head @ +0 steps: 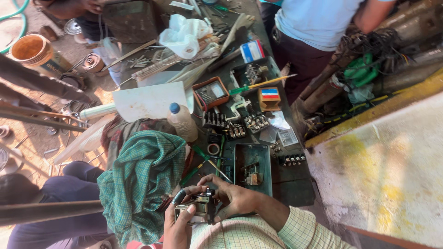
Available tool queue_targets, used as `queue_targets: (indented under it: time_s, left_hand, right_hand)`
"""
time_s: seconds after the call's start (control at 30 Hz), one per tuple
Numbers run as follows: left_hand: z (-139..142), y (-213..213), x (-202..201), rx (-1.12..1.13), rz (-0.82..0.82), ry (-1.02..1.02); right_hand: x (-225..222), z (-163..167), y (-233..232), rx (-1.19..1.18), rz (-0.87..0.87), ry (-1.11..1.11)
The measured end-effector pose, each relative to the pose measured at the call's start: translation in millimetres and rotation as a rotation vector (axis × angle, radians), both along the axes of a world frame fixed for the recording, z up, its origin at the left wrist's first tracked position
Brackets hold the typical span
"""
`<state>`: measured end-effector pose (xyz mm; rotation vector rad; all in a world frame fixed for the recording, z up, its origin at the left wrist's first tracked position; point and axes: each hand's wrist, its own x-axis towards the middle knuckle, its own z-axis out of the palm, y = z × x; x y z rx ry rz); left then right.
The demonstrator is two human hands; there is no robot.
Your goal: The person uses a screwdriver to adjust and tighten screws on a small electrical component held in their hands. They repeatedly turn the component, insert screws, and rotate the screwdriver to secure parts.
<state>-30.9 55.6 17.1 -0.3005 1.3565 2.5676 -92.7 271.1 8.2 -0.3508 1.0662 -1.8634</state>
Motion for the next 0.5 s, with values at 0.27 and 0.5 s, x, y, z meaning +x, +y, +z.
queue_targets:
  time_s: [0.27,0.5]
  left_hand:
    - [21.4,7.7,0.6,0.021,0.133,0.108]
    - [35.8,12.7,-3.2,-0.093,0.041,0.058]
  right_hand:
    - [15.7,-24.2,-8.7,-0.032,-0.182,-0.181]
    - [-7.8,-27.8,3.8,0.031,-0.097,-0.053]
